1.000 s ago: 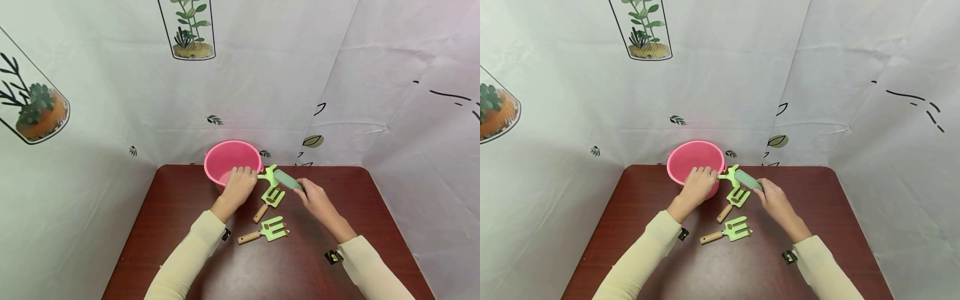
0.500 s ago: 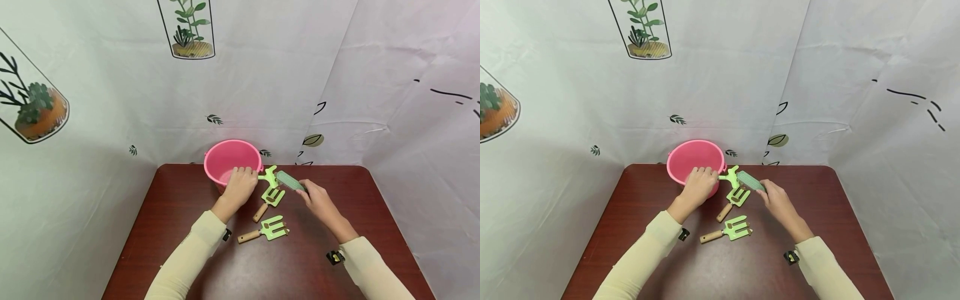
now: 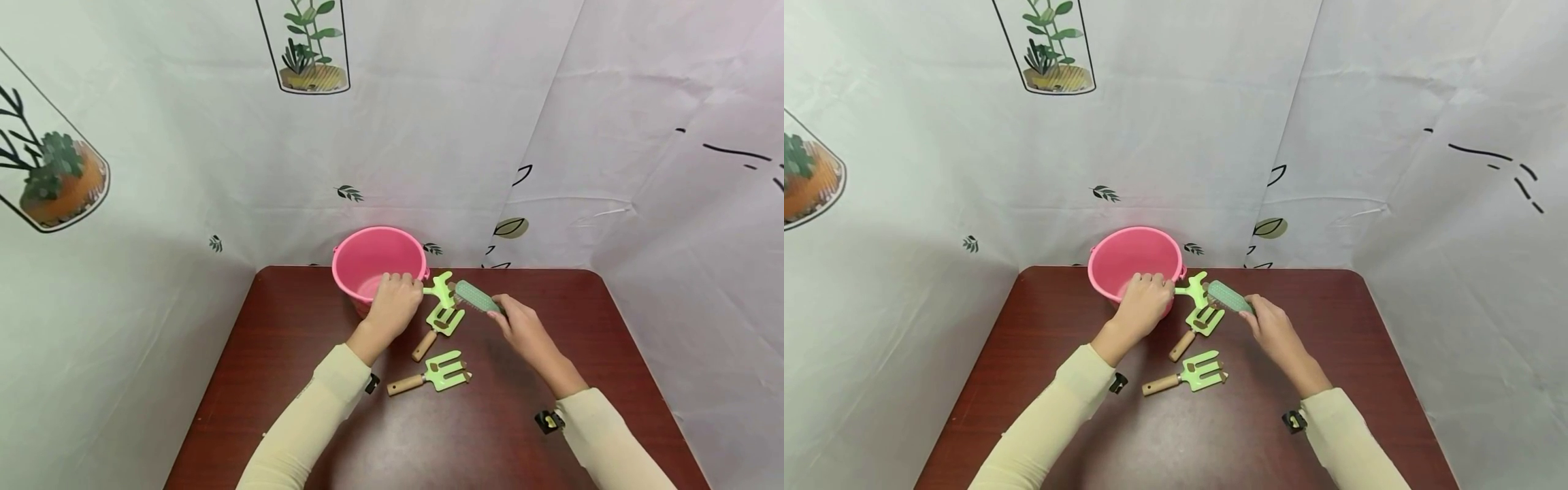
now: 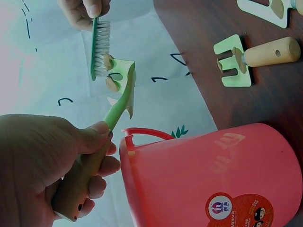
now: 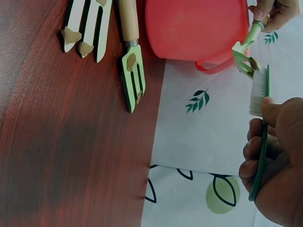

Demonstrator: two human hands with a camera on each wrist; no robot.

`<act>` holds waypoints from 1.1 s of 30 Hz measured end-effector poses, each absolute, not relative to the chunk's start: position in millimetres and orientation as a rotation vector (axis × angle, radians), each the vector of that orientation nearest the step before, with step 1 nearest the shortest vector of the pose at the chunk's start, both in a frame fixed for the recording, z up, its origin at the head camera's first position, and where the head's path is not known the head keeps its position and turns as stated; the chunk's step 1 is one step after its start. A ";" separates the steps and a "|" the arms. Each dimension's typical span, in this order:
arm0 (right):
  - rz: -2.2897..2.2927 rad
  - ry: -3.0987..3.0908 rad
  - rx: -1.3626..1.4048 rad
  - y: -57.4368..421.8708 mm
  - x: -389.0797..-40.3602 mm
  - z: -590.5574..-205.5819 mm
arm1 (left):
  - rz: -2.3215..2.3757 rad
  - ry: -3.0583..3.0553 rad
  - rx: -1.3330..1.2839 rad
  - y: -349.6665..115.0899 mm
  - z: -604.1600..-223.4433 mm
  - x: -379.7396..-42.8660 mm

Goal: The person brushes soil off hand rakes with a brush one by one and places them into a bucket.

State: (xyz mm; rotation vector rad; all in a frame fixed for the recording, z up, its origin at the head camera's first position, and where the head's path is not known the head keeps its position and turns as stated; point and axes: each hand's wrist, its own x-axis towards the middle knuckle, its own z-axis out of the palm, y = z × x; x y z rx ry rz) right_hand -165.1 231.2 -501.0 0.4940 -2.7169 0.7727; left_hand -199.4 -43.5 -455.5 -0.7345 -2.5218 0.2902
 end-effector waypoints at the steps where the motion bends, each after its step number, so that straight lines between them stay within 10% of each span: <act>1: 0.767 -2.716 0.495 231.3 -164.9 -501.0 | 0.292 -2.517 -0.733 -43.6 -455.7 -199.0; 33: 0.759 -2.705 0.487 235.2 -161.2 -488.5 | 0.318 -2.517 -0.716 -43.1 -455.6 -193.8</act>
